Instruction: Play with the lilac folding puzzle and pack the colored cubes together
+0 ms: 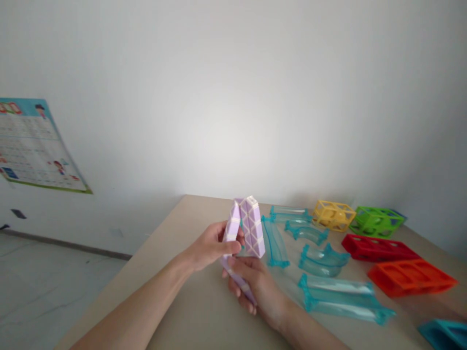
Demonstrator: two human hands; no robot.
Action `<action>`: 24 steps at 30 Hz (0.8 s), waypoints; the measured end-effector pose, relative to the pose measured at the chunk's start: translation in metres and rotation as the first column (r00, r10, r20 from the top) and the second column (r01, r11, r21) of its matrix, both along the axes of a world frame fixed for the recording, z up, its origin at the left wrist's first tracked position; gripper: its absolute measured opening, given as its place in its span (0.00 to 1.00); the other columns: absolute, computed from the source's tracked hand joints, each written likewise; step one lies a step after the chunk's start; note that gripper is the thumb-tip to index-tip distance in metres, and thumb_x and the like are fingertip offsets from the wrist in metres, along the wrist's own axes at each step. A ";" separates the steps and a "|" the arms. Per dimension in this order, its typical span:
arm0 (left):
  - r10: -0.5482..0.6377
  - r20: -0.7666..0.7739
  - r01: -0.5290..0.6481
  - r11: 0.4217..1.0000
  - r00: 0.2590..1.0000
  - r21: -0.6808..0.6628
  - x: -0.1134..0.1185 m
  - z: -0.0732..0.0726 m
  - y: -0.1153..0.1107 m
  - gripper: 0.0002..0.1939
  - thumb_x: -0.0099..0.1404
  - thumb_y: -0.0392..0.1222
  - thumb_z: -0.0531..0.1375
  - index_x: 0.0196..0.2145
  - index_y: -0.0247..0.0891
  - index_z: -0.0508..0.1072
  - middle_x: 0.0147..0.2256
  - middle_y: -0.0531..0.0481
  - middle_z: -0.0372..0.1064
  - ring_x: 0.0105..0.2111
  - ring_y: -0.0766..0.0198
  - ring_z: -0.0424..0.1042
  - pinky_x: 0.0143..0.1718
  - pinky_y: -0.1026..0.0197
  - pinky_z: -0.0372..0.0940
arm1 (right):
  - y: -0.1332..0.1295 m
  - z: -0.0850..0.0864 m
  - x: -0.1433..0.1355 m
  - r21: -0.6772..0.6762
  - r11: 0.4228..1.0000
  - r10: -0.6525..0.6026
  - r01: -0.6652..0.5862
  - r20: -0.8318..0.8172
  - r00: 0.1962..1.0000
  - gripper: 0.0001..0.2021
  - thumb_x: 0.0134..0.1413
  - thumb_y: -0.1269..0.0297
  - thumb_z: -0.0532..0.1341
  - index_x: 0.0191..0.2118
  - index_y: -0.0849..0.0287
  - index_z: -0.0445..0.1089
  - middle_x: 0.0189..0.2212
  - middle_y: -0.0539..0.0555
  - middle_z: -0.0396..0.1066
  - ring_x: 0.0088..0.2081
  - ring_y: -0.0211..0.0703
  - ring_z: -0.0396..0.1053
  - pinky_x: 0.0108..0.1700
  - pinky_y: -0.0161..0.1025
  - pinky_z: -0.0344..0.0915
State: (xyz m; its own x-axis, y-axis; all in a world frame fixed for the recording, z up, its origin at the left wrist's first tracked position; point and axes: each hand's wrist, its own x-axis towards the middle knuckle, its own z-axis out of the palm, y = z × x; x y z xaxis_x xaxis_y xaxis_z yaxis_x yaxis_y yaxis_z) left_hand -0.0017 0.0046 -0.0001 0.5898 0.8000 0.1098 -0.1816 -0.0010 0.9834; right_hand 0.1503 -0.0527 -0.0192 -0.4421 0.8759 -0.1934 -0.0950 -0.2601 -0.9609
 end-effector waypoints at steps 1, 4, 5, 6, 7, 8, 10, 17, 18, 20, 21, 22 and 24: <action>0.013 0.032 -0.013 1.000 0.999 0.013 0.001 0.000 0.000 0.30 0.50 0.58 0.70 0.42 0.35 0.70 0.31 0.50 0.69 0.21 0.68 0.67 0.15 0.68 0.61 | -0.001 0.002 0.001 -0.011 1.000 0.013 -0.014 -0.025 1.000 0.24 0.52 0.41 0.58 0.32 0.62 0.69 0.14 0.43 0.61 0.09 0.28 0.50 0.10 0.29 0.43; 0.062 0.071 -0.064 0.998 0.996 0.021 0.005 -0.001 -0.002 0.34 0.53 0.68 0.63 0.43 0.33 0.71 0.31 0.45 0.71 0.22 0.66 0.69 0.16 0.68 0.61 | -0.002 0.002 0.001 -0.008 0.997 0.077 -0.077 -0.027 0.997 0.24 0.53 0.41 0.58 0.31 0.63 0.70 0.14 0.44 0.61 0.09 0.28 0.50 0.10 0.29 0.42; 0.067 0.069 -0.067 0.998 0.995 -0.011 0.006 -0.003 -0.002 0.35 0.54 0.69 0.61 0.42 0.32 0.71 0.30 0.45 0.71 0.22 0.65 0.69 0.16 0.67 0.61 | -0.002 0.001 0.000 -0.004 0.996 0.088 -0.088 -0.001 0.996 0.24 0.52 0.42 0.58 0.31 0.63 0.70 0.14 0.44 0.61 0.09 0.28 0.50 0.10 0.29 0.41; 0.074 0.066 -0.071 0.996 0.995 -0.046 0.007 -0.004 -0.003 0.36 0.54 0.70 0.60 0.41 0.32 0.71 0.28 0.46 0.70 0.21 0.65 0.69 0.16 0.67 0.61 | -0.002 0.000 -0.001 -0.001 0.996 0.089 -0.089 0.027 0.996 0.22 0.52 0.43 0.59 0.31 0.62 0.70 0.14 0.44 0.61 0.09 0.28 0.49 0.10 0.29 0.41; 0.088 0.067 -0.083 0.994 0.994 -0.074 0.008 -0.006 -0.004 0.36 0.53 0.72 0.60 0.40 0.32 0.72 0.26 0.47 0.70 0.20 0.65 0.68 0.16 0.66 0.60 | -0.002 -0.002 -0.001 0.003 0.997 0.079 -0.079 0.051 0.996 0.21 0.50 0.45 0.60 0.31 0.62 0.70 0.14 0.43 0.61 0.09 0.28 0.49 0.10 0.30 0.41; 0.119 0.074 -0.113 0.990 0.990 -0.089 0.009 -0.008 -0.004 0.36 0.53 0.73 0.59 0.37 0.32 0.72 0.23 0.49 0.68 0.18 0.66 0.67 0.15 0.66 0.59 | -0.002 -0.003 -0.002 0.009 0.998 0.062 -0.063 0.067 0.996 0.19 0.50 0.48 0.61 0.30 0.61 0.70 0.14 0.43 0.61 0.09 0.28 0.49 0.10 0.30 0.40; 0.207 0.110 -0.201 0.977 0.972 -0.066 0.011 -0.012 -0.004 0.35 0.54 0.73 0.57 0.30 0.33 0.70 0.18 0.54 0.62 0.15 0.69 0.62 0.15 0.67 0.56 | -0.001 -0.005 -0.004 0.025 0.999 0.027 -0.029 0.087 0.996 0.15 0.48 0.52 0.61 0.29 0.61 0.69 0.14 0.43 0.61 0.10 0.28 0.48 0.11 0.30 0.40; 0.418 0.053 -0.421 0.903 0.907 0.081 0.016 -0.015 -0.004 0.31 0.57 0.70 0.57 0.23 0.35 0.64 0.17 0.56 0.57 0.16 0.73 0.54 0.17 0.68 0.49 | 0.004 -0.009 -0.007 0.102 0.994 -0.060 0.040 0.201 0.978 0.10 0.45 0.59 0.58 0.22 0.59 0.65 0.12 0.44 0.59 0.11 0.30 0.47 0.14 0.33 0.41; 0.440 0.021 -0.440 0.892 0.898 0.106 0.017 -0.014 -0.005 0.31 0.58 0.70 0.57 0.23 0.35 0.65 0.18 0.57 0.57 0.17 0.73 0.54 0.17 0.68 0.49 | 0.003 -0.009 -0.008 0.138 0.989 -0.086 0.054 0.230 0.969 0.10 0.46 0.59 0.57 0.21 0.59 0.65 0.13 0.45 0.59 0.12 0.30 0.48 0.16 0.33 0.42; 0.459 -0.070 -0.441 0.878 0.885 0.185 0.019 -0.013 -0.007 0.28 0.59 0.67 0.58 0.25 0.35 0.66 0.19 0.57 0.57 0.19 0.72 0.54 0.19 0.68 0.49 | 0.001 -0.009 -0.008 0.262 0.962 -0.163 0.083 0.302 0.939 0.10 0.47 0.60 0.58 0.21 0.59 0.65 0.15 0.46 0.60 0.16 0.32 0.53 0.19 0.33 0.46; 0.462 -0.125 -0.428 0.875 0.878 0.226 0.021 -0.013 -0.008 0.27 0.60 0.65 0.58 0.26 0.34 0.67 0.20 0.57 0.58 0.19 0.72 0.54 0.19 0.68 0.49 | 0.000 -0.009 -0.008 0.326 0.941 -0.207 0.090 0.343 0.916 0.11 0.47 0.60 0.59 0.20 0.60 0.65 0.17 0.47 0.61 0.19 0.33 0.55 0.22 0.33 0.48; 0.465 -0.179 -0.414 0.872 0.867 0.260 0.022 -0.014 -0.008 0.26 0.60 0.63 0.59 0.27 0.34 0.68 0.20 0.57 0.58 0.20 0.72 0.55 0.20 0.68 0.49 | -0.002 -0.008 -0.008 0.378 0.921 -0.245 0.090 0.386 0.889 0.11 0.48 0.60 0.59 0.21 0.60 0.66 0.18 0.48 0.63 0.21 0.34 0.57 0.23 0.33 0.50; 0.496 -0.250 -0.417 0.855 0.832 0.309 0.023 -0.015 -0.008 0.24 0.61 0.62 0.58 0.28 0.34 0.70 0.21 0.56 0.60 0.21 0.71 0.56 0.21 0.68 0.50 | -0.005 -0.007 -0.008 0.428 0.900 -0.298 0.084 0.463 0.835 0.11 0.49 0.61 0.60 0.22 0.61 0.68 0.20 0.49 0.66 0.24 0.37 0.60 0.25 0.34 0.51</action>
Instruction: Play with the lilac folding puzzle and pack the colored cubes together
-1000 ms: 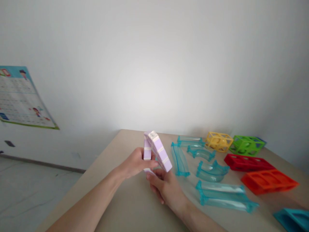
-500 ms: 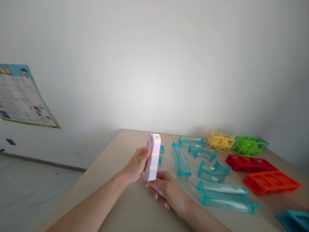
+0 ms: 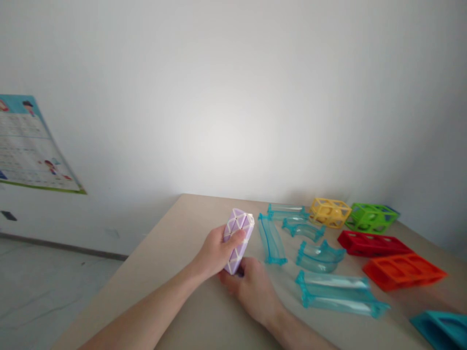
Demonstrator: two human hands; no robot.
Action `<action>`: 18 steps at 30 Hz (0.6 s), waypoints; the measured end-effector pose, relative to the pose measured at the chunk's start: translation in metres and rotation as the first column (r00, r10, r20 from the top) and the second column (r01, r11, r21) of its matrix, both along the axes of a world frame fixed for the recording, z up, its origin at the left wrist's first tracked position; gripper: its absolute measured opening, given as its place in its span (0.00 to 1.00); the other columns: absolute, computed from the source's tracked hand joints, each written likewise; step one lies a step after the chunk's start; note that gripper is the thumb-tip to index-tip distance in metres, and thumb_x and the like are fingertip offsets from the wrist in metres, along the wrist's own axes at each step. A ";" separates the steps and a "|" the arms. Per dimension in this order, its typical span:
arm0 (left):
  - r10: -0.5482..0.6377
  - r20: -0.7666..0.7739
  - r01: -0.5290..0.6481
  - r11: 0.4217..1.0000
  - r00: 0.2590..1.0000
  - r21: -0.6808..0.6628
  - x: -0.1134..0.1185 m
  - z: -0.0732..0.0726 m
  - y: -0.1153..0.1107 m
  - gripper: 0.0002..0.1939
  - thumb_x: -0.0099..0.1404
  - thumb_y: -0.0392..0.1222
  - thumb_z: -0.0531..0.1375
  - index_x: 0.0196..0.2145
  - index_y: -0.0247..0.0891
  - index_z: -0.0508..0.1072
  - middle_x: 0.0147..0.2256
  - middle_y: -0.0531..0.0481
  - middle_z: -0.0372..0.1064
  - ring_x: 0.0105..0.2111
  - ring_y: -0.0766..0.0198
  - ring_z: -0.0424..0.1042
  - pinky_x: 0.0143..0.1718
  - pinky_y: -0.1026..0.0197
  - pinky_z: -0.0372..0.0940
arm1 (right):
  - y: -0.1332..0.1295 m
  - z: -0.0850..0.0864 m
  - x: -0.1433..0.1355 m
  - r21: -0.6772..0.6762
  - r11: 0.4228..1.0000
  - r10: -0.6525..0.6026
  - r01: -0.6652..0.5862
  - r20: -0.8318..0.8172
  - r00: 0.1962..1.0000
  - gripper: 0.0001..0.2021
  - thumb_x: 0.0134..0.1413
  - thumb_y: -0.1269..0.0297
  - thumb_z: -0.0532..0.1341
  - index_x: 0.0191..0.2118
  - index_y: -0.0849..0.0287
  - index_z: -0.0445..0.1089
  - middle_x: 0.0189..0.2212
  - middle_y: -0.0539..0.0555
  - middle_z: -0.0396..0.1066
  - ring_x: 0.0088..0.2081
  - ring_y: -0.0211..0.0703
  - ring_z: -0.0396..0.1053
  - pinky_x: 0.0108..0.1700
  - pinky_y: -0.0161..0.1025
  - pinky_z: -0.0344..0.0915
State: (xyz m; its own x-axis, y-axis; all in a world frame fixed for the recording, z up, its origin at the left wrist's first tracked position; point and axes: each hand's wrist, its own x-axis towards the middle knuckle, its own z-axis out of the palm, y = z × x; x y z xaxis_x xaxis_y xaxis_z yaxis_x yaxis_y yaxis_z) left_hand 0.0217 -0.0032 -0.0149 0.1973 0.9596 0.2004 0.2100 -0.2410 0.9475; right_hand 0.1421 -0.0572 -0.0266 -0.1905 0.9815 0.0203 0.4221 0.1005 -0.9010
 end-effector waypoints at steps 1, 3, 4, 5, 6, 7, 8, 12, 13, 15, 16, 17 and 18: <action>0.032 -0.020 -0.032 0.999 0.999 0.010 0.000 0.000 0.001 0.24 0.62 0.61 0.57 0.29 0.34 0.71 0.22 0.56 0.61 0.22 0.70 0.57 0.22 0.68 0.51 | -0.001 0.001 0.000 0.010 1.000 -0.011 0.011 0.029 1.000 0.10 0.50 0.61 0.60 0.24 0.61 0.70 0.21 0.50 0.68 0.25 0.38 0.62 0.25 0.34 0.52; 0.108 -0.021 -0.108 0.994 0.994 0.034 -0.001 0.000 0.003 0.24 0.63 0.61 0.56 0.30 0.34 0.71 0.23 0.54 0.63 0.23 0.69 0.59 0.23 0.67 0.54 | -0.002 0.001 0.001 0.058 0.998 -0.026 0.024 0.040 0.999 0.08 0.51 0.63 0.59 0.29 0.61 0.73 0.25 0.51 0.72 0.27 0.40 0.65 0.27 0.34 0.54; 0.149 -0.009 -0.149 0.988 0.989 0.046 -0.002 0.001 0.004 0.24 0.63 0.61 0.57 0.29 0.34 0.71 0.23 0.54 0.64 0.23 0.68 0.60 0.23 0.67 0.54 | -0.001 0.002 0.002 0.086 0.996 -0.036 0.033 0.029 0.999 0.08 0.51 0.64 0.59 0.32 0.60 0.74 0.27 0.51 0.73 0.28 0.41 0.67 0.29 0.34 0.56; 0.191 0.006 -0.191 0.980 0.982 0.054 -0.004 0.002 0.005 0.24 0.62 0.61 0.57 0.28 0.34 0.71 0.22 0.54 0.64 0.23 0.68 0.60 0.23 0.67 0.54 | -0.001 0.002 0.003 0.107 0.993 -0.045 0.043 0.014 0.999 0.08 0.52 0.64 0.59 0.34 0.60 0.75 0.28 0.51 0.74 0.29 0.41 0.68 0.30 0.35 0.57; 0.232 0.023 -0.233 0.971 0.972 0.058 -0.005 0.003 0.006 0.24 0.62 0.61 0.57 0.27 0.35 0.70 0.21 0.54 0.64 0.22 0.68 0.60 0.22 0.67 0.54 | -0.001 0.002 0.003 0.119 0.991 -0.055 0.055 0.001 0.998 0.08 0.53 0.64 0.60 0.35 0.59 0.75 0.29 0.51 0.75 0.29 0.42 0.68 0.30 0.35 0.58; 0.267 0.037 -0.269 0.961 0.963 0.061 -0.005 0.004 0.007 0.24 0.62 0.61 0.57 0.26 0.35 0.69 0.21 0.54 0.63 0.22 0.68 0.60 0.22 0.67 0.53 | 0.000 0.001 0.004 0.125 0.990 -0.070 0.070 -0.009 0.998 0.08 0.53 0.62 0.60 0.36 0.59 0.75 0.29 0.51 0.75 0.29 0.42 0.69 0.31 0.35 0.58; 0.293 0.050 -0.296 0.953 0.955 0.062 -0.006 0.004 0.007 0.24 0.62 0.61 0.57 0.25 0.35 0.69 0.20 0.55 0.62 0.22 0.68 0.60 0.21 0.67 0.53 | 0.000 0.001 0.004 0.129 0.988 -0.083 0.085 -0.016 0.996 0.08 0.54 0.61 0.61 0.36 0.58 0.75 0.28 0.51 0.75 0.29 0.42 0.68 0.31 0.35 0.58; 0.327 0.094 -0.335 0.939 0.940 0.080 -0.005 0.004 0.004 0.24 0.63 0.61 0.56 0.26 0.36 0.69 0.20 0.55 0.62 0.21 0.68 0.60 0.21 0.67 0.53 | 0.001 -0.001 0.006 0.158 0.984 -0.077 0.080 -0.026 0.997 0.09 0.55 0.58 0.62 0.36 0.58 0.73 0.27 0.50 0.73 0.28 0.41 0.66 0.30 0.35 0.58; 0.339 0.093 -0.348 0.932 0.936 0.103 -0.005 0.003 0.003 0.24 0.63 0.61 0.56 0.26 0.36 0.69 0.20 0.55 0.63 0.21 0.68 0.60 0.21 0.67 0.53 | 0.001 -0.001 0.007 0.162 0.985 -0.062 0.066 -0.027 0.998 0.09 0.56 0.58 0.61 0.36 0.58 0.72 0.26 0.50 0.73 0.28 0.41 0.66 0.30 0.35 0.57; 0.375 0.084 -0.384 0.909 0.923 0.164 -0.005 0.003 0.002 0.22 0.64 0.59 0.56 0.27 0.36 0.70 0.21 0.54 0.65 0.21 0.68 0.61 0.21 0.67 0.54 | 0.002 -0.001 0.008 0.157 0.987 -0.044 0.045 -0.012 0.999 0.10 0.59 0.58 0.59 0.34 0.59 0.71 0.25 0.51 0.71 0.27 0.40 0.65 0.29 0.34 0.55; 0.391 0.079 -0.399 0.898 0.917 0.188 -0.006 0.003 0.002 0.22 0.64 0.59 0.57 0.28 0.36 0.71 0.21 0.54 0.65 0.21 0.68 0.62 0.21 0.67 0.54 | 0.002 0.000 0.009 0.150 0.988 -0.042 0.041 0.003 0.999 0.12 0.60 0.57 0.57 0.32 0.59 0.71 0.24 0.51 0.70 0.27 0.40 0.65 0.28 0.34 0.54; 0.401 0.072 -0.407 0.891 0.913 0.201 -0.007 0.003 0.002 0.21 0.64 0.58 0.57 0.28 0.36 0.71 0.22 0.54 0.66 0.22 0.68 0.62 0.21 0.67 0.54 | 0.003 0.000 0.010 0.143 0.989 -0.046 0.043 0.021 0.999 0.13 0.61 0.57 0.56 0.30 0.59 0.70 0.23 0.51 0.69 0.26 0.40 0.64 0.27 0.35 0.53; 0.405 0.063 -0.409 0.890 0.912 0.203 -0.007 0.003 0.003 0.21 0.64 0.58 0.56 0.29 0.36 0.71 0.22 0.54 0.67 0.22 0.67 0.62 0.21 0.67 0.54 | 0.003 0.000 0.011 0.141 0.989 -0.054 0.048 0.040 0.998 0.14 0.61 0.56 0.56 0.29 0.59 0.70 0.22 0.51 0.68 0.26 0.40 0.63 0.27 0.35 0.52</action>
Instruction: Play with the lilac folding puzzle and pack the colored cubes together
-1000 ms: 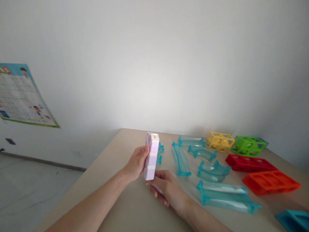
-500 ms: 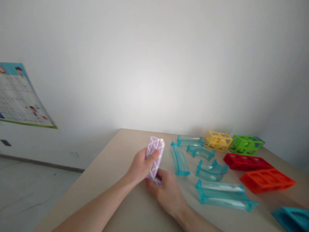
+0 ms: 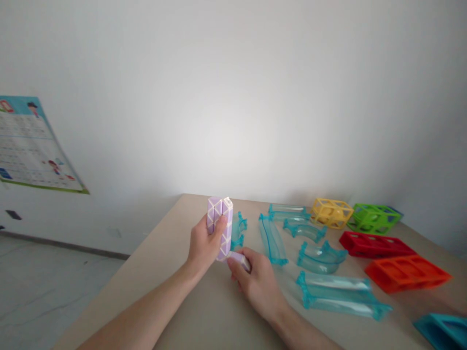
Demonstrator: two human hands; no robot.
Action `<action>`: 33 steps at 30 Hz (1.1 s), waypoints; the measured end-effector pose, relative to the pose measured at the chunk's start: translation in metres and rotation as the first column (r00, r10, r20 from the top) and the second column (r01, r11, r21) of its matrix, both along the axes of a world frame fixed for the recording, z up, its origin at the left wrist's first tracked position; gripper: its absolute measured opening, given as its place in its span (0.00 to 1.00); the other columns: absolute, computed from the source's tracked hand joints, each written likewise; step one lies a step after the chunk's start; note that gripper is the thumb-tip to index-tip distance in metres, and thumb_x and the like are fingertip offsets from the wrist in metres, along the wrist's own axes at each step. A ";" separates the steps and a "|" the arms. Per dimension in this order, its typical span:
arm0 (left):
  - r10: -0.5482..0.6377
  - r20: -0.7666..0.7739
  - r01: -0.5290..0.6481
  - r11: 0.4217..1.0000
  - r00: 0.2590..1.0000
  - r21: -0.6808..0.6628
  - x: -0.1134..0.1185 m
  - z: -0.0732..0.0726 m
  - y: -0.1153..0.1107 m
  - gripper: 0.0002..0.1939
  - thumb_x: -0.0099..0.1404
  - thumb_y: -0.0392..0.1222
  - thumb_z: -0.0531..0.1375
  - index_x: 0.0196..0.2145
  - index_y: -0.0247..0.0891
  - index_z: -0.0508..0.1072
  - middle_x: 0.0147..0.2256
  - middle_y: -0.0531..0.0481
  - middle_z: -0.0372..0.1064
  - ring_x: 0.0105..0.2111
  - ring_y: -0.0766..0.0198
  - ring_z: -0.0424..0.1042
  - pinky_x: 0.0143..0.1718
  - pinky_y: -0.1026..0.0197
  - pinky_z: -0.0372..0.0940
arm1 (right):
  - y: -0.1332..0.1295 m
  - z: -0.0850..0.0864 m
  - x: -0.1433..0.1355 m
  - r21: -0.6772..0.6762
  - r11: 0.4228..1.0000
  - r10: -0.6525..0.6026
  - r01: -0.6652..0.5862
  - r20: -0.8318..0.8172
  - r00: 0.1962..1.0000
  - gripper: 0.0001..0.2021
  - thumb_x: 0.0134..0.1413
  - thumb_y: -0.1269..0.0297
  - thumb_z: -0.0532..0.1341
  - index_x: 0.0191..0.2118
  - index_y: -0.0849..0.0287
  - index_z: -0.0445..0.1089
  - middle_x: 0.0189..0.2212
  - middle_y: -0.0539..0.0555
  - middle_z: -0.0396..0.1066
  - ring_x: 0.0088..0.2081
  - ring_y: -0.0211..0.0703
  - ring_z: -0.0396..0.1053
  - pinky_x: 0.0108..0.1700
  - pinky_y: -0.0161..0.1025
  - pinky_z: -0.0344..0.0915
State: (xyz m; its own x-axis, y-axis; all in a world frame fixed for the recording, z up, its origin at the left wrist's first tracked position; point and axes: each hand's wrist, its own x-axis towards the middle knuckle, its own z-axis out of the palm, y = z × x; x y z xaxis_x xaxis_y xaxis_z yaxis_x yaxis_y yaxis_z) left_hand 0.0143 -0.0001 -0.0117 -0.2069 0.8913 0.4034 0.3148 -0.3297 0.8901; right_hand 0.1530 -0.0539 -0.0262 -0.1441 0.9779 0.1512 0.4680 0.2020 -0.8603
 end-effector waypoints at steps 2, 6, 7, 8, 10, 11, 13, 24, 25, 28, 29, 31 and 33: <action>0.004 -0.031 -0.005 1.000 1.000 -0.025 -0.001 0.000 0.002 0.22 0.64 0.59 0.56 0.30 0.36 0.72 0.22 0.53 0.67 0.22 0.66 0.64 0.22 0.67 0.54 | 0.000 0.000 0.001 0.020 1.000 -0.010 0.010 0.027 1.000 0.15 0.60 0.55 0.57 0.28 0.59 0.69 0.21 0.50 0.67 0.25 0.39 0.62 0.27 0.35 0.51; 0.032 -0.100 -0.038 0.998 0.995 -0.056 -0.001 0.002 0.003 0.22 0.64 0.59 0.56 0.28 0.35 0.73 0.22 0.52 0.68 0.23 0.65 0.66 0.23 0.66 0.55 | -0.005 0.000 -0.001 0.073 0.997 -0.015 0.011 0.055 0.998 0.14 0.60 0.54 0.58 0.28 0.58 0.69 0.21 0.49 0.66 0.24 0.38 0.60 0.27 0.35 0.51; 0.040 -0.105 -0.045 0.998 0.994 -0.046 0.000 0.003 0.003 0.22 0.64 0.58 0.56 0.28 0.35 0.73 0.22 0.53 0.68 0.23 0.65 0.66 0.23 0.66 0.55 | -0.006 0.000 -0.001 0.080 0.997 -0.013 0.008 0.060 0.998 0.14 0.60 0.54 0.58 0.28 0.58 0.68 0.21 0.49 0.66 0.24 0.38 0.60 0.27 0.35 0.50; 0.047 -0.106 -0.050 0.998 0.993 -0.029 0.000 0.004 0.003 0.21 0.64 0.58 0.57 0.28 0.35 0.73 0.22 0.53 0.68 0.23 0.65 0.66 0.23 0.66 0.55 | -0.007 0.001 -0.002 0.087 0.996 -0.008 0.002 0.064 0.998 0.15 0.60 0.54 0.58 0.28 0.58 0.68 0.21 0.49 0.66 0.23 0.37 0.60 0.27 0.35 0.50; 0.055 -0.103 -0.054 0.998 0.993 0.013 0.000 0.006 0.001 0.20 0.63 0.56 0.57 0.28 0.35 0.73 0.21 0.53 0.68 0.23 0.65 0.66 0.23 0.67 0.56 | -0.008 0.003 -0.001 0.101 0.995 0.014 -0.020 0.065 0.998 0.15 0.61 0.53 0.58 0.28 0.58 0.68 0.21 0.49 0.66 0.23 0.37 0.59 0.27 0.35 0.50; 0.053 -0.099 -0.050 0.998 0.994 0.033 -0.001 0.006 0.000 0.19 0.63 0.55 0.58 0.28 0.35 0.73 0.21 0.54 0.68 0.22 0.65 0.66 0.23 0.67 0.56 | -0.008 0.004 -0.001 0.100 0.995 0.025 -0.031 0.063 0.998 0.16 0.61 0.52 0.57 0.28 0.58 0.68 0.21 0.49 0.65 0.24 0.37 0.59 0.27 0.35 0.50; 0.034 -0.096 -0.028 0.998 0.995 0.063 -0.001 0.007 -0.002 0.17 0.62 0.54 0.59 0.28 0.35 0.73 0.21 0.54 0.68 0.22 0.66 0.65 0.23 0.67 0.55 | -0.008 0.005 0.000 0.072 0.996 0.050 -0.054 0.061 0.997 0.18 0.61 0.51 0.56 0.26 0.58 0.67 0.20 0.49 0.65 0.23 0.38 0.59 0.26 0.36 0.49; -0.040 -0.194 0.068 0.988 0.980 0.139 -0.006 -0.001 -0.002 0.13 0.59 0.51 0.62 0.30 0.36 0.73 0.19 0.55 0.65 0.19 0.68 0.62 0.22 0.67 0.54 | -0.012 -0.003 -0.006 -0.223 0.965 0.110 -0.136 -0.127 0.986 0.21 0.62 0.48 0.53 0.23 0.56 0.62 0.16 0.49 0.64 0.16 0.36 0.57 0.21 0.36 0.47; -0.056 -0.184 0.083 0.987 0.981 0.138 -0.007 -0.001 -0.002 0.14 0.59 0.51 0.61 0.30 0.36 0.73 0.20 0.55 0.65 0.20 0.68 0.62 0.22 0.67 0.55 | -0.012 -0.001 -0.005 -0.210 0.968 0.121 -0.140 -0.102 0.987 0.21 0.62 0.48 0.53 0.23 0.56 0.62 0.16 0.49 0.64 0.17 0.36 0.57 0.22 0.36 0.48; -0.124 -0.118 0.141 0.980 0.985 0.143 -0.009 0.000 -0.002 0.16 0.59 0.53 0.61 0.28 0.35 0.72 0.20 0.55 0.64 0.20 0.69 0.60 0.22 0.68 0.54 | -0.011 0.003 -0.001 -0.206 0.957 0.198 -0.206 -0.056 0.979 0.23 0.63 0.46 0.51 0.23 0.56 0.62 0.16 0.49 0.64 0.18 0.36 0.58 0.22 0.35 0.49; -0.141 -0.087 0.153 0.978 0.986 0.142 -0.010 0.000 -0.002 0.17 0.59 0.54 0.61 0.27 0.35 0.71 0.19 0.55 0.62 0.20 0.69 0.58 0.21 0.68 0.54 | -0.010 0.003 0.000 -0.201 0.951 0.228 -0.235 -0.061 0.972 0.23 0.64 0.46 0.50 0.23 0.56 0.62 0.17 0.49 0.64 0.18 0.36 0.59 0.22 0.35 0.49; -0.168 -0.032 0.171 0.977 0.985 0.130 -0.012 0.002 -0.002 0.19 0.58 0.56 0.60 0.24 0.35 0.70 0.19 0.55 0.61 0.20 0.70 0.56 0.20 0.68 0.53 | -0.010 0.002 0.001 -0.180 0.945 0.260 -0.275 -0.100 0.960 0.24 0.63 0.44 0.51 0.23 0.57 0.62 0.17 0.49 0.65 0.19 0.35 0.59 0.22 0.34 0.50; -0.191 0.006 0.189 0.974 0.981 0.125 -0.012 0.004 -0.002 0.22 0.57 0.59 0.60 0.23 0.35 0.69 0.18 0.55 0.60 0.19 0.70 0.55 0.19 0.68 0.52 | -0.008 0.000 0.000 -0.203 0.931 0.264 -0.303 -0.195 0.944 0.24 0.61 0.42 0.52 0.25 0.57 0.63 0.18 0.48 0.65 0.18 0.34 0.59 0.21 0.33 0.50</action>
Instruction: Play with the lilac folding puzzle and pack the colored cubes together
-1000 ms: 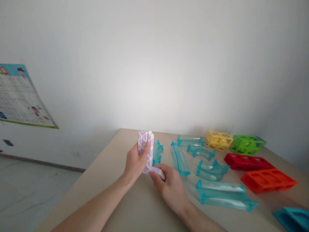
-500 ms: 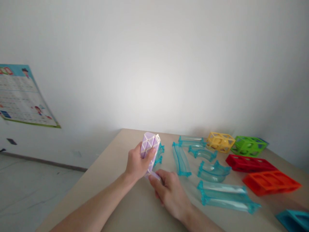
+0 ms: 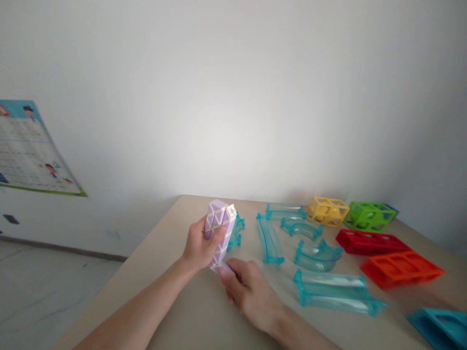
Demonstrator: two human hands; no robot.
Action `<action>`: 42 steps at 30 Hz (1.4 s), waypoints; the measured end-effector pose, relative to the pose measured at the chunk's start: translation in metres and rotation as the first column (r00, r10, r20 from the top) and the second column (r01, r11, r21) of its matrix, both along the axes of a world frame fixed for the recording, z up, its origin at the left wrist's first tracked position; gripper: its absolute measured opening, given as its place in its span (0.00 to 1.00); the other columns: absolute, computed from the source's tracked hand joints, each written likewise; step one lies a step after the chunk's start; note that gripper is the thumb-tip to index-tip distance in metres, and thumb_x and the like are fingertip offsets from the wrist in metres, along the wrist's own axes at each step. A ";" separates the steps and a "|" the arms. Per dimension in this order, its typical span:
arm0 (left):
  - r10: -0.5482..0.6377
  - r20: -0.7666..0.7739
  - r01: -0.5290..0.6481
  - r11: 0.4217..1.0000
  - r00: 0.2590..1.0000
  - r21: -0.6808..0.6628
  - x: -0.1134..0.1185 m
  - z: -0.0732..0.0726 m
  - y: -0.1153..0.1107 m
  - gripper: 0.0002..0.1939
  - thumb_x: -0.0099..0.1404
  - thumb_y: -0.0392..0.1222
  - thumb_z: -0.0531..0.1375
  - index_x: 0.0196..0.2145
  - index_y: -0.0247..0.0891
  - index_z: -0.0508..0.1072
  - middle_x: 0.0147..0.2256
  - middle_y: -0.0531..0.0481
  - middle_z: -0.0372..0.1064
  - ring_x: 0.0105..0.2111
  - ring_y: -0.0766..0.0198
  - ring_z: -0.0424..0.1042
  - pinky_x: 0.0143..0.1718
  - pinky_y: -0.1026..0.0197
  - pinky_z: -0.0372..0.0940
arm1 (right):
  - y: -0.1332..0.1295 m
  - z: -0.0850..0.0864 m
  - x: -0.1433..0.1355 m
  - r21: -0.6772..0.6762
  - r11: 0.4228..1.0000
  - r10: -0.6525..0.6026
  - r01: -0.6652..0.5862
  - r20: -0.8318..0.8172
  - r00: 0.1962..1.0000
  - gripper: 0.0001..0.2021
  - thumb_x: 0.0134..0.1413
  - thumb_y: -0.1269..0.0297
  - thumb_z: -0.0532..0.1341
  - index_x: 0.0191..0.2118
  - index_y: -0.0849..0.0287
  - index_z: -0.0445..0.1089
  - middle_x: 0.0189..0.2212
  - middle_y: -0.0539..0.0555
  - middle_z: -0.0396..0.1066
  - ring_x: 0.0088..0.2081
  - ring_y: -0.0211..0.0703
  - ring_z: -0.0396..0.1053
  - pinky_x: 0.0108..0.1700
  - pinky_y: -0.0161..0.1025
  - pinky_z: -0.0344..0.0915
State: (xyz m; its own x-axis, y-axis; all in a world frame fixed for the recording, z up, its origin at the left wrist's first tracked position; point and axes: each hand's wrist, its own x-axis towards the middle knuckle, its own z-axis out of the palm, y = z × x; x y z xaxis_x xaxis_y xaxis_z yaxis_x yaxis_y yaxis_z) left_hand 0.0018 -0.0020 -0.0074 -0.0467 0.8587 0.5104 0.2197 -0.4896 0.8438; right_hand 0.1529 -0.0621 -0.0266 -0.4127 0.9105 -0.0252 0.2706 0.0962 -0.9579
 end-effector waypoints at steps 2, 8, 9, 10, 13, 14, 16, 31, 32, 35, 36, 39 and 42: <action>-0.008 0.059 0.008 1.000 0.998 0.003 0.000 0.002 0.000 0.25 0.54 0.64 0.60 0.21 0.36 0.67 0.17 0.56 0.58 0.18 0.71 0.53 0.19 0.67 0.52 | 0.002 -0.004 -0.002 -0.138 0.990 0.022 -0.040 -0.132 0.991 0.24 0.58 0.39 0.53 0.29 0.58 0.64 0.17 0.46 0.64 0.15 0.32 0.55 0.17 0.32 0.48; -0.014 0.280 0.026 0.999 0.960 -0.040 0.001 -0.007 0.002 0.32 0.50 0.74 0.57 0.19 0.39 0.62 0.16 0.55 0.56 0.17 0.69 0.53 0.17 0.65 0.52 | 0.007 -0.006 -0.005 -0.371 0.893 0.070 -0.254 -0.442 0.894 0.28 0.48 0.36 0.59 0.31 0.62 0.67 0.14 0.46 0.64 0.10 0.31 0.54 0.11 0.29 0.46; -0.028 0.311 0.047 0.997 0.950 -0.055 0.001 -0.010 0.003 0.32 0.51 0.74 0.57 0.19 0.39 0.62 0.16 0.55 0.56 0.17 0.69 0.53 0.18 0.64 0.52 | 0.007 -0.006 -0.004 -0.396 0.875 0.067 -0.277 -0.468 0.881 0.28 0.48 0.37 0.60 0.32 0.63 0.68 0.14 0.47 0.64 0.10 0.30 0.54 0.11 0.29 0.46; -0.037 0.339 0.063 0.996 0.940 -0.066 0.000 -0.013 0.005 0.31 0.52 0.73 0.57 0.19 0.39 0.62 0.16 0.55 0.57 0.17 0.69 0.54 0.18 0.64 0.52 | 0.006 -0.005 -0.003 -0.424 0.857 0.058 -0.294 -0.487 0.872 0.27 0.49 0.38 0.60 0.32 0.63 0.68 0.14 0.47 0.64 0.10 0.30 0.53 0.11 0.29 0.46; -0.047 0.384 0.085 0.993 0.922 -0.083 0.000 -0.021 0.008 0.30 0.53 0.72 0.57 0.19 0.39 0.62 0.15 0.55 0.56 0.17 0.69 0.53 0.17 0.65 0.52 | 0.005 -0.003 -0.001 -0.487 0.817 0.021 -0.308 -0.508 0.861 0.25 0.50 0.40 0.60 0.33 0.63 0.69 0.14 0.47 0.64 0.10 0.29 0.51 0.12 0.28 0.45; -0.044 0.388 0.087 0.992 0.921 -0.092 0.000 -0.021 0.009 0.30 0.54 0.72 0.57 0.19 0.39 0.62 0.15 0.56 0.55 0.16 0.69 0.54 0.17 0.65 0.51 | 0.005 -0.003 -0.001 -0.496 0.811 0.016 -0.310 -0.510 0.860 0.25 0.51 0.41 0.60 0.32 0.63 0.69 0.14 0.47 0.63 0.10 0.29 0.51 0.12 0.28 0.44; -0.022 0.381 0.074 0.990 0.924 -0.121 0.001 -0.021 0.008 0.31 0.54 0.74 0.55 0.19 0.40 0.61 0.14 0.56 0.55 0.16 0.69 0.54 0.16 0.65 0.51 | 0.005 -0.002 0.000 -0.505 0.802 0.013 -0.318 -0.517 0.856 0.24 0.52 0.41 0.60 0.32 0.63 0.69 0.14 0.47 0.63 0.10 0.29 0.50 0.12 0.27 0.44; 0.095 -0.013 -0.096 0.992 0.995 -0.088 0.006 0.004 0.003 0.20 0.60 0.57 0.59 0.23 0.36 0.67 0.19 0.57 0.60 0.20 0.70 0.56 0.20 0.67 0.51 | 0.003 0.005 -0.008 -0.014 0.991 -0.136 0.135 -0.054 0.989 0.18 0.53 0.50 0.60 0.23 0.59 0.64 0.16 0.45 0.55 0.18 0.32 0.52 0.19 0.32 0.46; 0.092 -0.051 -0.096 0.992 0.994 -0.078 0.007 0.004 0.004 0.19 0.60 0.55 0.60 0.24 0.36 0.68 0.19 0.56 0.62 0.21 0.70 0.58 0.21 0.67 0.52 | 0.003 0.005 -0.006 0.079 0.983 -0.164 0.163 0.009 0.986 0.17 0.54 0.53 0.60 0.22 0.60 0.65 0.17 0.45 0.56 0.21 0.33 0.53 0.22 0.32 0.46; 0.086 -0.072 -0.094 0.988 0.994 -0.125 0.007 0.002 0.007 0.18 0.60 0.55 0.60 0.26 0.35 0.71 0.21 0.54 0.65 0.22 0.68 0.61 0.22 0.67 0.53 | 0.003 0.003 -0.004 0.226 0.958 -0.208 0.176 0.126 0.970 0.17 0.56 0.54 0.59 0.22 0.60 0.65 0.19 0.47 0.57 0.24 0.35 0.54 0.24 0.34 0.46; 0.075 -0.052 -0.083 0.982 0.996 -0.167 0.007 0.001 0.009 0.19 0.61 0.56 0.60 0.25 0.35 0.71 0.21 0.54 0.64 0.22 0.68 0.61 0.22 0.67 0.53 | 0.003 0.002 -0.004 0.246 0.951 -0.226 0.188 0.136 0.965 0.18 0.57 0.54 0.58 0.22 0.60 0.65 0.19 0.47 0.57 0.24 0.35 0.54 0.25 0.34 0.46; -0.003 0.076 0.025 0.956 0.997 -0.293 0.005 -0.003 0.014 0.24 0.61 0.61 0.59 0.24 0.35 0.69 0.20 0.54 0.62 0.21 0.68 0.61 0.21 0.66 0.53 | 0.005 0.001 -0.002 0.278 0.925 -0.291 0.259 0.079 0.954 0.19 0.60 0.52 0.57 0.24 0.60 0.66 0.19 0.47 0.58 0.24 0.36 0.55 0.25 0.34 0.47; -0.290 0.202 0.347 0.862 0.935 -0.369 0.004 -0.005 0.015 0.22 0.58 0.60 0.63 0.31 0.35 0.69 0.22 0.54 0.65 0.20 0.67 0.64 0.20 0.65 0.57 | 0.008 0.001 0.002 0.292 0.900 -0.330 0.324 -0.033 0.944 0.20 0.63 0.49 0.54 0.29 0.59 0.69 0.20 0.46 0.59 0.24 0.36 0.55 0.26 0.34 0.50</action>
